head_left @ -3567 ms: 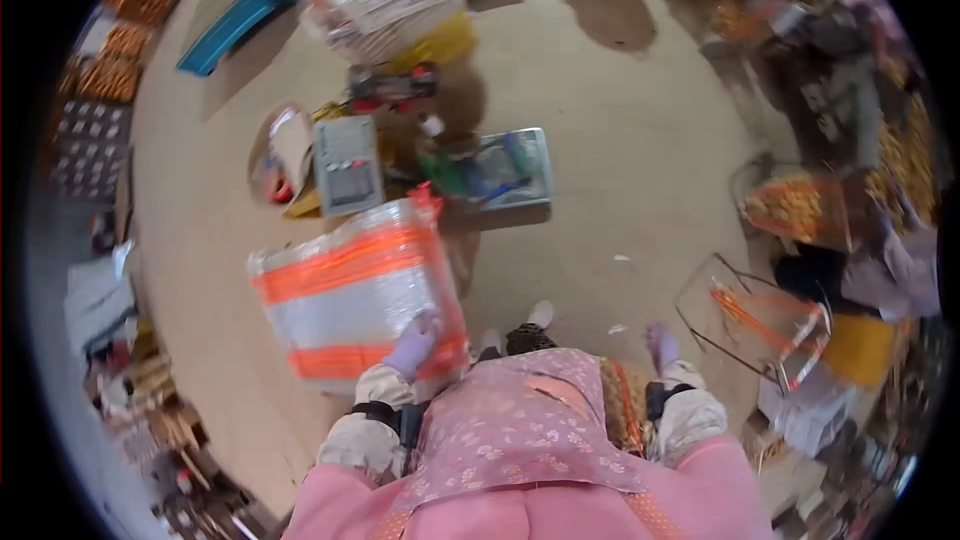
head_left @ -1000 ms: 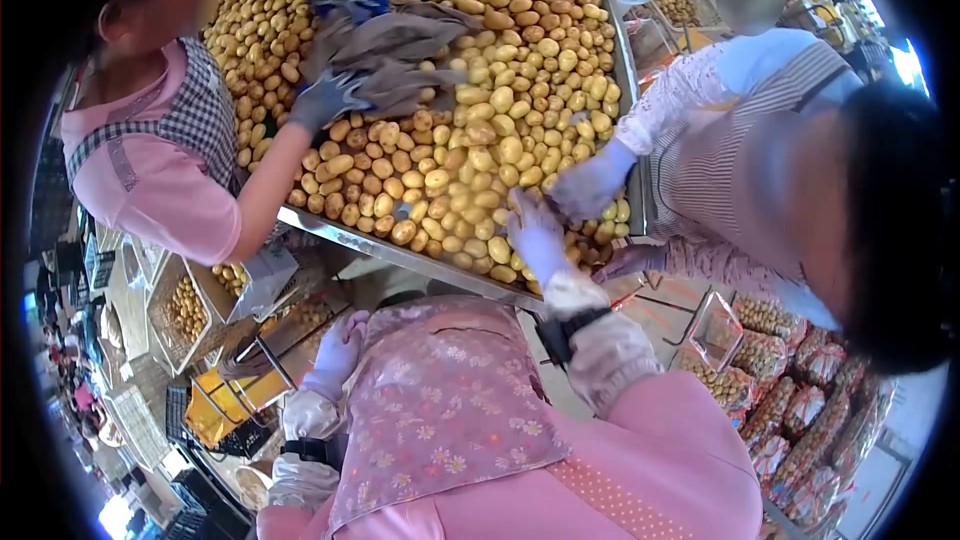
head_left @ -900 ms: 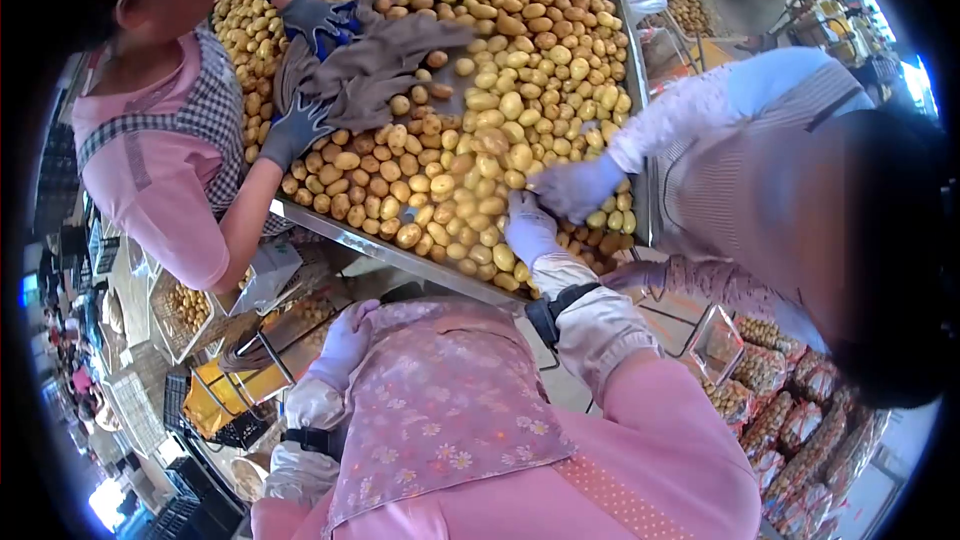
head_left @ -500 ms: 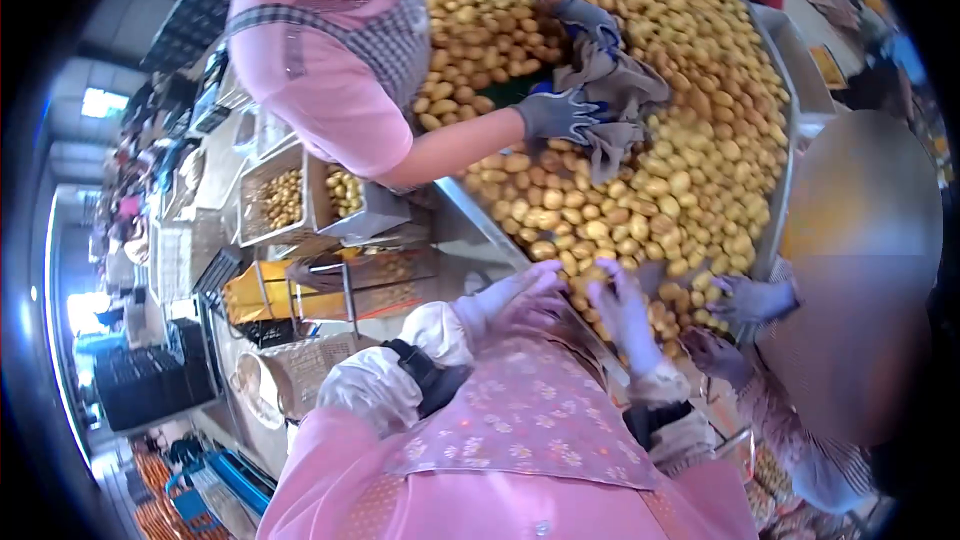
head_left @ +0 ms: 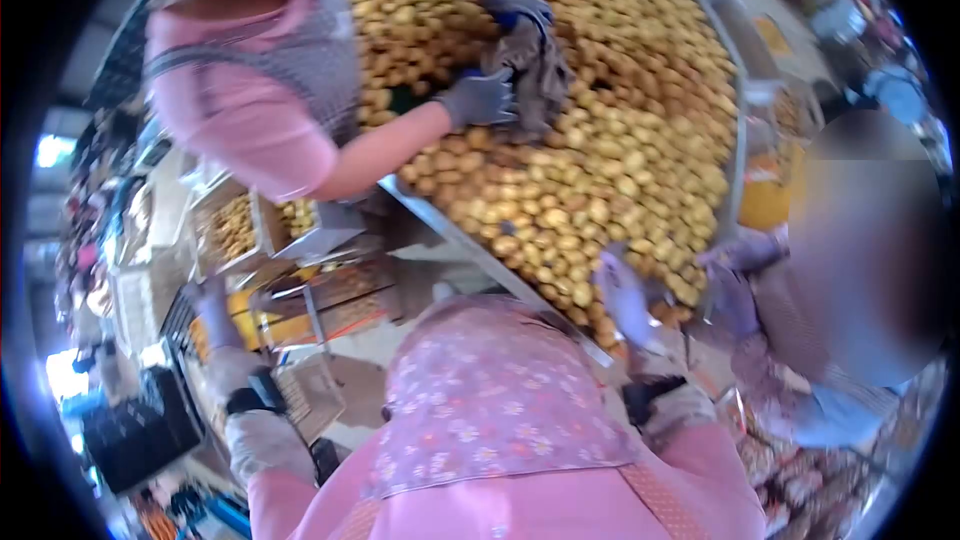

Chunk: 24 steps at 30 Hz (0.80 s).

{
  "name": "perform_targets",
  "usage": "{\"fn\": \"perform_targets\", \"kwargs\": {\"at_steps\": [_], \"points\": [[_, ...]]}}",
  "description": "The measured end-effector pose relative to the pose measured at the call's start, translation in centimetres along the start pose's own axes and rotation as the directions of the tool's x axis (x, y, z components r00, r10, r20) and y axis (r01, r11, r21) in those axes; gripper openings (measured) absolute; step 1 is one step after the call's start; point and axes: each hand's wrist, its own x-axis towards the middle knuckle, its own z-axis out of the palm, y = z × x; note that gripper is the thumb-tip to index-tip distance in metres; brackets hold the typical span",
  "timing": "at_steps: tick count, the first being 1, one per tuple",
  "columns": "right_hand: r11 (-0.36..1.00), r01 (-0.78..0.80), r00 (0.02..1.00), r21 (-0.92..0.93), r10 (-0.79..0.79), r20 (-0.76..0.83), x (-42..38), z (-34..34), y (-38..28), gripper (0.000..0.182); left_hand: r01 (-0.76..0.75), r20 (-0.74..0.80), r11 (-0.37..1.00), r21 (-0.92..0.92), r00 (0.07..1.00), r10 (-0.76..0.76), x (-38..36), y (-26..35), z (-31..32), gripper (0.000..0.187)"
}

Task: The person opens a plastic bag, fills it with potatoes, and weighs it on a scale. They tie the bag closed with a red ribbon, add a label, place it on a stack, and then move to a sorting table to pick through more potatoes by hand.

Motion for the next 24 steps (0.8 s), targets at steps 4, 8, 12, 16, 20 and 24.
{"fn": "perform_targets", "kwargs": {"at_steps": [4, 8, 12, 16, 20, 24], "points": [[0.991, 0.128, 0.978, -0.038, -0.133, -0.162, -0.1, 5.6, -3.6, 0.03, 0.151, -0.073, 0.944, -0.295, 0.981, -0.18, 6.6, -7.9, -3.4, 0.037], [0.694, 0.54, 0.831, -0.476, -0.353, 0.429, -2.3, 1.8, -4.7, 0.041, -0.268, 0.486, 0.807, 0.526, 0.874, -0.026, 2.3, -16.0, 6.3, 0.031], [0.811, 0.18, 0.983, -0.557, -0.125, 0.135, -1.5, -2.5, 0.6, 0.02, -0.665, 0.876, 0.657, 0.355, 0.481, 0.014, -12.8, -6.3, 20.9, 0.034], [0.889, 0.31, 0.95, -0.336, -0.3, 0.081, 0.2, 1.7, -3.3, 0.024, -0.703, 0.929, 0.627, 0.335, 0.356, -0.097, -15.9, -4.5, 27.5, 0.041], [0.93, -0.159, 0.897, -0.332, 0.276, 0.344, 3.3, -0.2, -7.0, 0.034, -0.819, 0.955, 0.512, 0.259, 0.297, -0.006, -16.6, -2.5, 31.7, 0.04], [0.841, 0.055, 0.86, -0.539, -0.314, -0.402, 9.6, -1.6, -3.6, 0.036, -0.795, 0.949, 0.545, 0.267, 0.317, -0.003, -17.3, -2.3, 34.1, 0.041]]}}
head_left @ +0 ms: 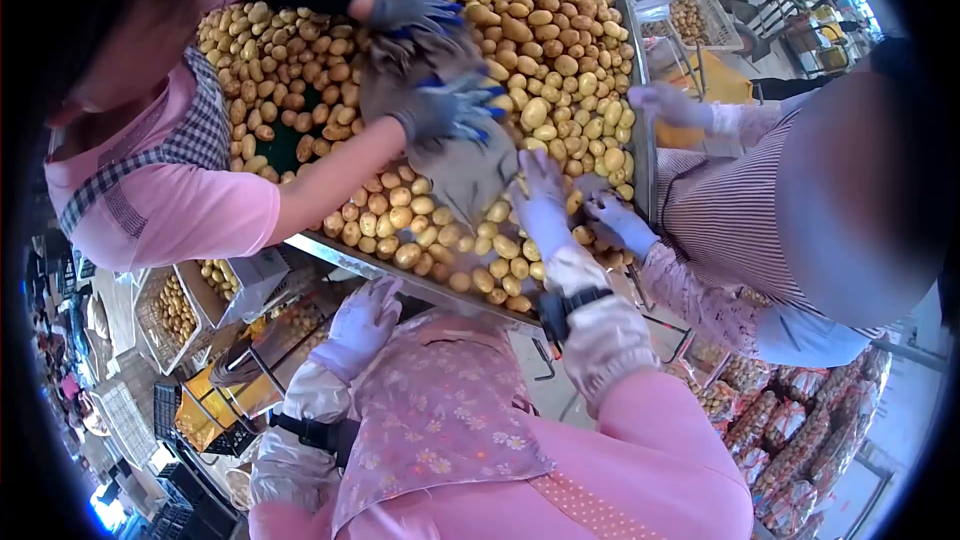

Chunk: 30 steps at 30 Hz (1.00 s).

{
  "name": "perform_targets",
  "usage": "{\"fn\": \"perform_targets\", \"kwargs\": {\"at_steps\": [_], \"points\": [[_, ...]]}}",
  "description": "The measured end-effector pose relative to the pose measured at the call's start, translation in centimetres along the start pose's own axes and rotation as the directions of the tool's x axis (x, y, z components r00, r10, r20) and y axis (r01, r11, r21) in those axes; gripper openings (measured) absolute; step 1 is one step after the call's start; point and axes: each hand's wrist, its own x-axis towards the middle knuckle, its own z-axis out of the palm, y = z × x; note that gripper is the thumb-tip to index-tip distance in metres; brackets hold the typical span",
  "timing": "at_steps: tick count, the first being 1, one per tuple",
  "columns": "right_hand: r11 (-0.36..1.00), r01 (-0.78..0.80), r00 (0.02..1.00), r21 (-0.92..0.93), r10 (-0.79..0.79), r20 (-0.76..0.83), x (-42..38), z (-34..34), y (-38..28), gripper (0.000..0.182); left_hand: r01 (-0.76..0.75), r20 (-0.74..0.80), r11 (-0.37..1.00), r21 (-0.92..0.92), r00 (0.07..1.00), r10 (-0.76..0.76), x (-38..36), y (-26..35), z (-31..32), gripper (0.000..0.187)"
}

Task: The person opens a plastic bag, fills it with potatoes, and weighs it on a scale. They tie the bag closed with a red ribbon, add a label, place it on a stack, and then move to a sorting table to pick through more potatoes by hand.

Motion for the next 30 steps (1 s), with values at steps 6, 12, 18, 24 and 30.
{"fn": "perform_targets", "kwargs": {"at_steps": [6, 12, 18, 24, 30], "points": [[0.909, 0.398, 0.803, 0.12, -0.409, 0.434, -7.3, -3.4, -1.9, 0.044, -0.009, 0.148, 1.0, 0.014, 0.989, 0.006, -1.2, 0.0, 0.2, 0.043], [0.983, 0.179, 0.802, 0.047, -0.173, 0.572, -14.4, -5.5, -1.0, 0.04, 0.162, 0.158, 0.985, 0.056, 0.973, -0.169, -4.5, -3.7, 1.1, 0.046], [0.996, 0.084, 0.863, 0.018, -0.081, 0.499, -14.1, -5.6, -0.2, 0.029, 0.137, 0.188, 0.99, 0.04, 0.972, -0.142, -4.6, -3.4, 1.4, 0.046], [0.982, -0.182, 0.656, -0.046, 0.156, 0.738, -13.2, -5.4, -1.2, 0.029, 0.126, 0.153, 0.992, 0.02, 0.98, -0.128, -3.6, -2.4, 0.7, 0.044], [0.976, -0.196, 0.767, -0.091, 0.211, 0.606, -6.4, -2.0, -1.2, 0.032, 0.114, 0.132, 0.992, -0.057, 0.986, -0.105, -2.1, -1.3, 1.3, 0.043]]}}
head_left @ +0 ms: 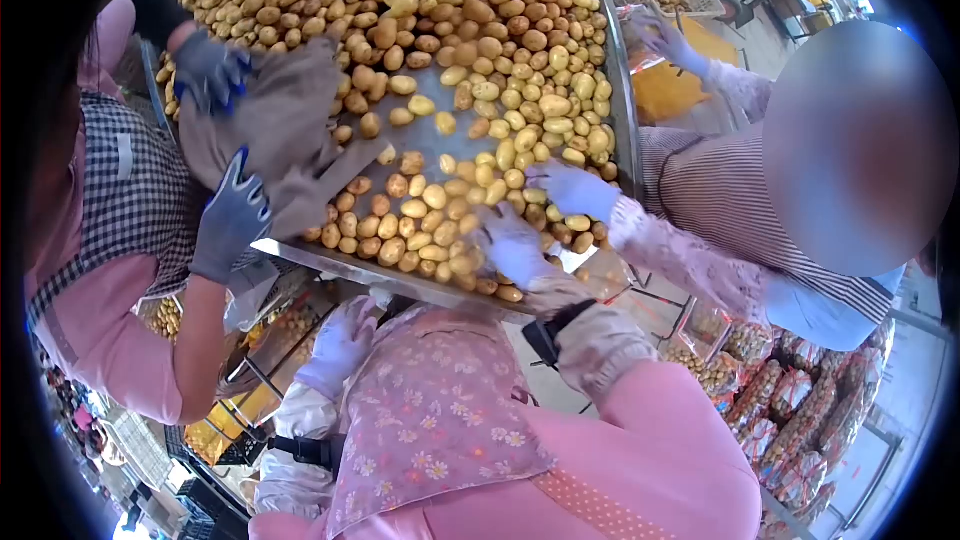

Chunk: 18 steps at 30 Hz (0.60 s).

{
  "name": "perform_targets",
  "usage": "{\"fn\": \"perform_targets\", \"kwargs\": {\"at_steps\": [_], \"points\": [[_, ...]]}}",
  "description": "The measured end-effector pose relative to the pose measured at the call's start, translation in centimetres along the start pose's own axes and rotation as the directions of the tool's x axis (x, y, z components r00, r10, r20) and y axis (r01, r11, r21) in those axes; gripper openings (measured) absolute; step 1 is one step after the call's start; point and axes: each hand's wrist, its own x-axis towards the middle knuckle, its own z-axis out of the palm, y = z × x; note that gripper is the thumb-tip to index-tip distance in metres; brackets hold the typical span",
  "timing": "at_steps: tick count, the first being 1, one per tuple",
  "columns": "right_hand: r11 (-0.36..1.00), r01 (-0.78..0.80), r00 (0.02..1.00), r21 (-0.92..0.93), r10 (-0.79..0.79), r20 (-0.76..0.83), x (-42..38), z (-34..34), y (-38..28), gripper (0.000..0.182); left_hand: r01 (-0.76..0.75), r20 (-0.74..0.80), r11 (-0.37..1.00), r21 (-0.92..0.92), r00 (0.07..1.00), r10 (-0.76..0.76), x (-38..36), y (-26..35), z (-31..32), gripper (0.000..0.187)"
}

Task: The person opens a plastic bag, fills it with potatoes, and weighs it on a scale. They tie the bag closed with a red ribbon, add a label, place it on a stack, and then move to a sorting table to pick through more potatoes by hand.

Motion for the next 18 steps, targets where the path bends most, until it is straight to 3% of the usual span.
{"fn": "perform_targets", "kwargs": {"at_steps": [3, 5, 6, 7, 8, 9, 10, 11, 12, 13, 15, 16, 17, 18], "points": [[0.995, -0.082, 0.996, 0.06, 0.08, 0.026, 1.8, 0.4, -0.9, 0.037, -0.078, 0.021, 0.997, 0.01, 0.997, 0.078, 1.6, 1.2, 0.4, 0.043], [0.983, -0.103, 0.991, 0.152, 0.115, -0.074, 1.7, 1.9, -0.7, 0.032, -0.138, 0.015, 0.99, 0.019, 0.99, 0.138, 2.8, 1.4, 1.5, 0.042], [0.937, -0.037, 0.979, 0.347, 0.104, -0.176, 1.2, 2.3, -1.0, 0.029, -0.048, 0.002, 0.933, -0.357, 0.999, 0.052, 3.8, 0.6, 3.3, 0.04], [0.852, 0.049, 0.956, 0.521, 0.112, -0.272, 0.3, 3.0, -1.6, 0.025, 0.041, 0.024, 0.732, -0.68, 0.999, -0.034, 4.3, 0.3, 4.5, 0.039], [0.851, 0.088, 0.964, 0.518, 0.06, -0.261, -0.5, 2.5, -3.4, 0.022, 0.255, 0.214, 0.385, -0.887, 0.966, -0.148, 4.7, 3.2, 3.3, 0.04], [0.847, 0.126, 0.969, 0.516, 0.007, -0.249, -1.4, 2.0, -5.3, 0.019, 0.255, 0.212, 0.382, -0.888, 0.966, -0.151, 5.1, 6.1, 2.4, 0.04], [0.841, 0.165, 0.971, 0.516, -0.045, -0.236, -2.2, 1.4, -7.2, 0.017, 0.301, 0.289, 0.151, -0.941, 0.952, -0.099, 5.6, 8.9, 1.6, 0.044], [0.9, 0.2, 0.97, 0.386, -0.126, -0.209, -2.7, -0.1, -9.6, 0.021, 0.344, 0.348, -0.085, -0.935, 0.937, -0.028, 6.1, 10.1, 1.2, 0.048], [0.914, 0.306, 0.923, 0.267, -0.216, -0.32, -2.9, -0.3, -10.4, 0.022, 0.341, 0.345, -0.086, -0.936, 0.938, -0.031, 7.3, 7.0, 3.1, 0.048], [0.909, 0.393, 0.857, 0.136, -0.309, -0.412, -3.1, -0.2, -10.8, 0.023, 0.298, 0.238, -0.181, -0.937, 0.926, 0.293, 9.0, 1.3, 6.8, 0.052], [0.901, 0.401, 0.89, 0.169, -0.339, -0.306, -2.7, 0.1, -10.9, 0.024, 0.279, 0.072, -0.287, -0.916, 0.821, 0.567, 9.0, 1.3, 7.2, 0.057], [0.895, 0.401, 0.908, 0.195, -0.362, -0.21, -2.2, 0.1, -10.9, 0.024, 0.217, 0.164, -0.223, -0.95, 0.959, 0.233, 7.8, 7.4, 3.9, 0.06], [0.896, 0.398, 0.91, 0.195, -0.358, -0.21, -2.1, 0.1, -11.0, 0.024, 0.186, 0.205, -0.139, -0.973, 0.969, -0.14, 7.1, 10.9, 2.2, 0.063], [0.904, 0.318, 0.948, 0.286, -0.295, -0.121, -2.2, 0.0, -11.2, 0.023, 0.221, 0.264, -0.215, -0.951, 0.944, -0.197, 6.8, 10.9, 2.3, 0.056]]}}
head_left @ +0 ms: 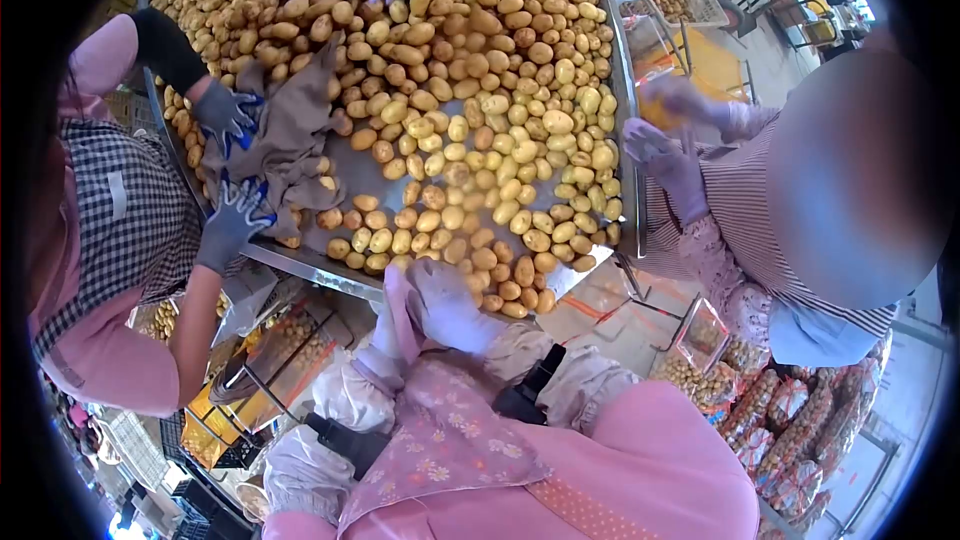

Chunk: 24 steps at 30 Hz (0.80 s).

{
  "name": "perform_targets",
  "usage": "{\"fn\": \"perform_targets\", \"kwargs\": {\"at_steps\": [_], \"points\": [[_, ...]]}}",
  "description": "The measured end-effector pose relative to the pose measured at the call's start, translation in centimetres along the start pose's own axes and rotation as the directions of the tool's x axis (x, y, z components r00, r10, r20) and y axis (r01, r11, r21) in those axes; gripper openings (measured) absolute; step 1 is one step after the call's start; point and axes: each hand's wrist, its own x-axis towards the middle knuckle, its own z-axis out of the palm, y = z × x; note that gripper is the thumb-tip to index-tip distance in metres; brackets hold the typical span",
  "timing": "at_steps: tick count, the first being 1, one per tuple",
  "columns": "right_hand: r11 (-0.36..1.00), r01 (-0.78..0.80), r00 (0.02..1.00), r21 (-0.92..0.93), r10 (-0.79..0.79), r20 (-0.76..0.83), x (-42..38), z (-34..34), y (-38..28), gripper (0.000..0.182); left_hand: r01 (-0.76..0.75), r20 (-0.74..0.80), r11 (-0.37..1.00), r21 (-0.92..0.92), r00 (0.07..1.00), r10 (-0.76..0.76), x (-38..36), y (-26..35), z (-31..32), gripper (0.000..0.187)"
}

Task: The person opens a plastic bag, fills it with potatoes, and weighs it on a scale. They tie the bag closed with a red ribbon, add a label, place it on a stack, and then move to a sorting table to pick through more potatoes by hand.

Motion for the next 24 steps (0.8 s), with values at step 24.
{"fn": "perform_targets", "kwargs": {"at_steps": [24], "points": [[0.887, -0.057, 0.998, -0.459, 0.038, -0.049, 9.7, -0.5, 11.1, 0.041, -0.023, -0.224, 0.898, 0.44, 0.965, 0.134, 3.9, 1.6, -3.6, 0.036]]}}
